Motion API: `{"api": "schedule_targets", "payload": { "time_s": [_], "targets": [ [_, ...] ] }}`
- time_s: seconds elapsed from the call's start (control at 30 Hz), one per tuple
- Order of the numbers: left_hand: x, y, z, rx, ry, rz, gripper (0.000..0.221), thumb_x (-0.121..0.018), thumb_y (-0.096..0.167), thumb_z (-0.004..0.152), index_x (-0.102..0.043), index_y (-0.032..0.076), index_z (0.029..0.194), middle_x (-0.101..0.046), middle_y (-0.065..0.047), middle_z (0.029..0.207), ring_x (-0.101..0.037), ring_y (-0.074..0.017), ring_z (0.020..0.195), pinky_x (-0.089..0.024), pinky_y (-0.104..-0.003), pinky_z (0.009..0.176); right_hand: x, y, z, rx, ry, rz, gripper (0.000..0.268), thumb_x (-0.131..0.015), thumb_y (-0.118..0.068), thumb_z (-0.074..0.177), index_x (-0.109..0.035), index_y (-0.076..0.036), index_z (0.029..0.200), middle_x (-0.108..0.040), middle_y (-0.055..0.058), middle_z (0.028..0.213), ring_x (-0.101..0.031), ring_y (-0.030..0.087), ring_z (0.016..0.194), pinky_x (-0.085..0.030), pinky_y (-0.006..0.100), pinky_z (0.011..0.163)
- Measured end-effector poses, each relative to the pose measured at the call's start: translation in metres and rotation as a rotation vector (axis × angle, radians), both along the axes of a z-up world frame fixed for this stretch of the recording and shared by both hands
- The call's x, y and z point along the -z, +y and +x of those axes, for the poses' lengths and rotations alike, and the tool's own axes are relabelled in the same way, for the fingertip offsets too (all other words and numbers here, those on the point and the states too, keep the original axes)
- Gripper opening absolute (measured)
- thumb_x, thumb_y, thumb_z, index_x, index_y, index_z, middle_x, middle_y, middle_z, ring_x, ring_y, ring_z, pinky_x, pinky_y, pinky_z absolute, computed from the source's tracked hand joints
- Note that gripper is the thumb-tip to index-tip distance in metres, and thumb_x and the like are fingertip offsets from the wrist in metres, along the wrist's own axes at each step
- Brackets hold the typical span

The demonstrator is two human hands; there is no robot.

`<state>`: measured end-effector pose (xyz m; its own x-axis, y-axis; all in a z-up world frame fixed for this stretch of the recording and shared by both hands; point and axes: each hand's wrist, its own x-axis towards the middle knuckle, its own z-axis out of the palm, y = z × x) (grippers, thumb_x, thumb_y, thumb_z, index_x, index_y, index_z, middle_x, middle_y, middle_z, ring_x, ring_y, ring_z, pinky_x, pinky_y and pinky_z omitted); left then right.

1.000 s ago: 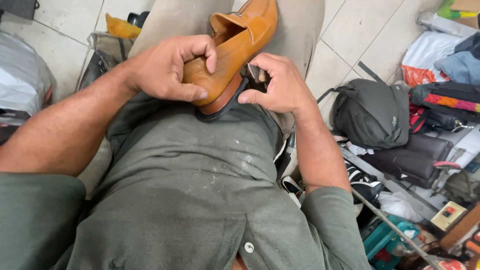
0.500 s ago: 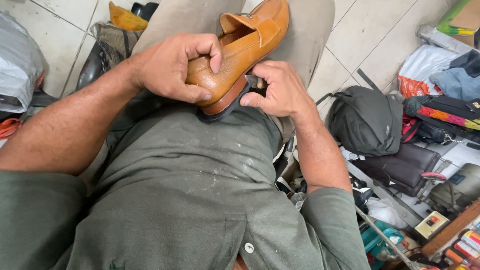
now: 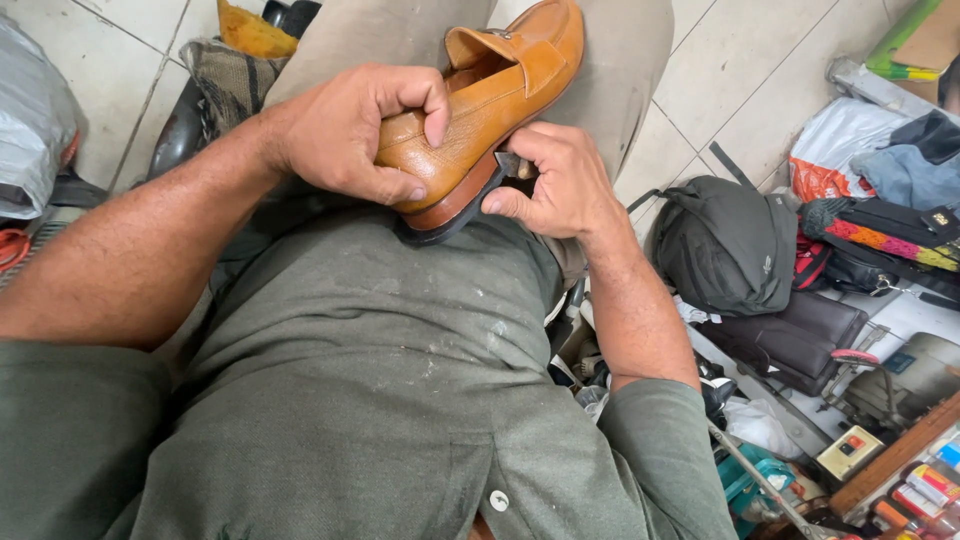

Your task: Sharpening a hand knife and using it to trim the excess leather from the edge of a shoe sole.

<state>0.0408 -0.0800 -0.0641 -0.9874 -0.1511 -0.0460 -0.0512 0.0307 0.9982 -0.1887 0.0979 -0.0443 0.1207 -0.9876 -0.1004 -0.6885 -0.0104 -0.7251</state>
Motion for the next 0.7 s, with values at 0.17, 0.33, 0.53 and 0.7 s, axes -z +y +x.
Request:
{"api": "schedule_targets", "payload": {
  "time_s": [0.17, 0.33, 0.53, 0.7],
  "targets": [
    [0.004, -0.001, 0.000, 0.001, -0.003, -0.002, 0.041, -0.083, 0.026, 0.071, -0.055, 0.018, 0.099, -0.053, 0.007, 0.090, -0.044, -0.0090, 0.073, -0.040, -0.024, 0.067, 0.000, -0.001, 0.001, -0.016, 0.028, -0.029, 0.074, -0.046, -0.076, 0.090, -0.059, -0.004, 0.082, -0.051, 0.004, 0.070, -0.047, 0.021, 0.062, -0.036, 0.036, 0.055],
    [0.006, -0.003, -0.002, -0.003, 0.023, 0.041, 0.040, -0.083, 0.024, 0.073, -0.055, 0.016, 0.100, -0.054, 0.005, 0.091, -0.046, -0.0084, 0.074, -0.041, -0.023, 0.067, 0.001, -0.002, 0.002, -0.028, 0.050, -0.058, 0.072, -0.044, -0.076, 0.091, -0.050, -0.006, 0.077, -0.042, 0.002, 0.067, -0.039, 0.020, 0.059, -0.033, 0.036, 0.053],
    [0.000, -0.010, -0.007, 0.024, -0.039, -0.030, 0.037, -0.081, 0.020, 0.069, -0.057, 0.018, 0.097, -0.055, 0.007, 0.087, -0.047, -0.0096, 0.073, -0.041, -0.025, 0.068, 0.006, 0.001, 0.001, -0.039, 0.222, -0.105, 0.075, -0.039, -0.079, 0.091, -0.048, -0.007, 0.073, -0.043, 0.001, 0.064, -0.042, 0.021, 0.055, -0.032, 0.038, 0.046],
    [-0.003, -0.012, -0.009, 0.036, -0.100, -0.020, 0.036, -0.081, 0.018, 0.069, -0.057, 0.018, 0.096, -0.054, 0.006, 0.083, -0.045, -0.0096, 0.069, -0.040, -0.025, 0.063, 0.013, 0.003, 0.000, -0.043, 0.277, -0.112, 0.075, -0.037, -0.081, 0.091, -0.046, -0.009, 0.072, -0.044, 0.000, 0.063, -0.043, 0.021, 0.054, -0.032, 0.039, 0.044]
  ]
}}
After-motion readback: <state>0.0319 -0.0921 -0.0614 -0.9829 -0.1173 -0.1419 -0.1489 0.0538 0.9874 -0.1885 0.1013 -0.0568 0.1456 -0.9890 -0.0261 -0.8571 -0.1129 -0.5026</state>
